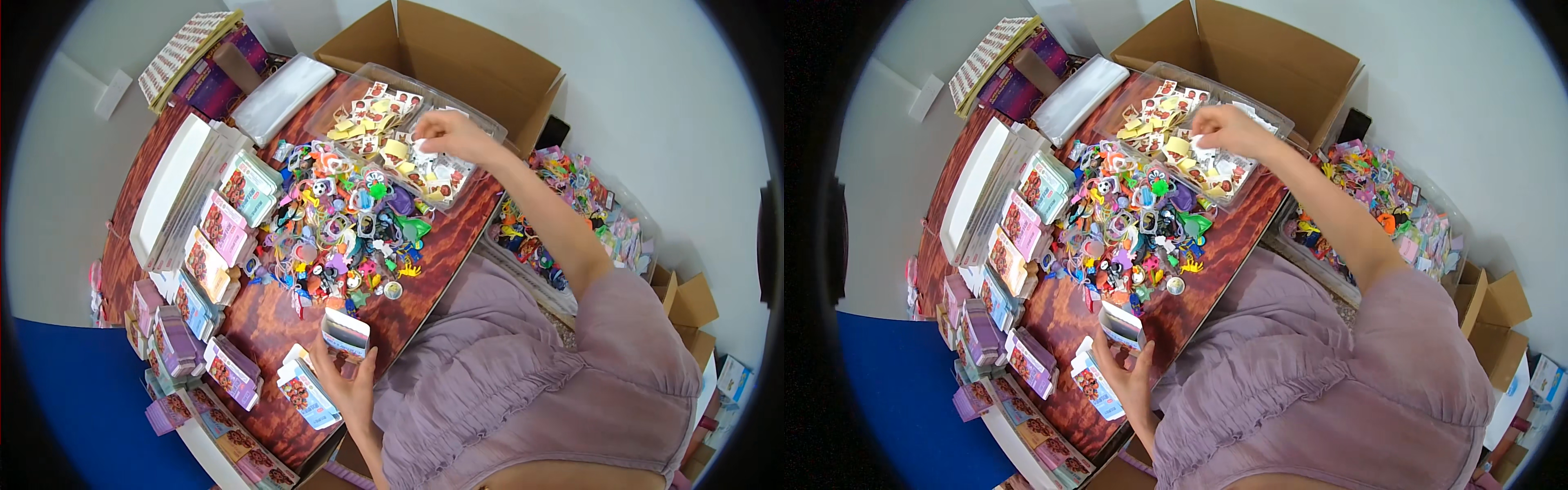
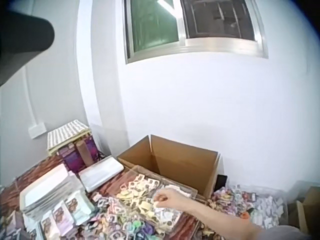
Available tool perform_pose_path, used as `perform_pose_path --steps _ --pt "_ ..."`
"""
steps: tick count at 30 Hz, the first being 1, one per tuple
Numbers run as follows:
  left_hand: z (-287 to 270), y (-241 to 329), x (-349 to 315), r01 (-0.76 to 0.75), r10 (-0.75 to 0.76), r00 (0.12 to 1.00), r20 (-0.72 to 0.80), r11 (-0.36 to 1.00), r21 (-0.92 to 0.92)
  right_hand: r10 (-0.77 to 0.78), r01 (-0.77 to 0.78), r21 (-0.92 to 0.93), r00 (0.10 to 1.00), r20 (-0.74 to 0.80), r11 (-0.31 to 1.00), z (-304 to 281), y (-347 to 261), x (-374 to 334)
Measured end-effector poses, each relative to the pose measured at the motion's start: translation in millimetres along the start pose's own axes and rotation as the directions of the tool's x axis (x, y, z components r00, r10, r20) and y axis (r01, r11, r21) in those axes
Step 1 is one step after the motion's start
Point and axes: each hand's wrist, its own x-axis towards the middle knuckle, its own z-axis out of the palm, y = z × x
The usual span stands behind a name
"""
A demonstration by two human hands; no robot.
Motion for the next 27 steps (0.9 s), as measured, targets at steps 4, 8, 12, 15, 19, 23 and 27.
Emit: perform_pose_path --steps 4,8,12,15,19,23,27 --pt "3.3 9.5 -0.5 0.021 -0.02 1.0 0.02 0.998 -0.051 -0.038 0.032 -0.316 0.999 -0.014 0.948 30.2 -2.9 14.8" --pt "0.4 -0.2 -4.6 0.019 -0.019 1.0 0.007 0.999 -0.05 -0.015 -0.015 -0.446 0.998 -0.065 0.895 38.4 -1.0 18.3" --pt "-1.9 4.1 -6.3 0.03 -0.03 1.0 0.0 0.999 -0.043 -0.041 -0.013 -0.371 0.99 -0.137 0.928 29.6 12.1 10.8" --pt "-1.8 7.7 -3.8 0.014 -0.015 1.0 -0.018 0.997 -0.07 -0.104 0.063 -0.331 0.989 -0.108 0.942 14.8 11.1 5.5" --pt "1.9 15.9 1.4 0.035 -0.033 0.999 0.025 0.996 -0.084 0.192 -0.182 0.133 0.979 -0.063 0.974 -0.9 -13.8 -5.2" --pt "12.1 9.8 8.2 -0.088 0.09 0.994 0.06 0.995 -0.047 0.236 -0.214 0.221 0.969 -0.075 0.951 -11.9 -9.0 -11.1" --pt "16.7 19.9 10.7 -0.161 0.16 0.983 0.094 0.987 0.002 0.184 -0.177 0.123 0.982 -0.047 0.976 -16.0 0.3 -12.6"
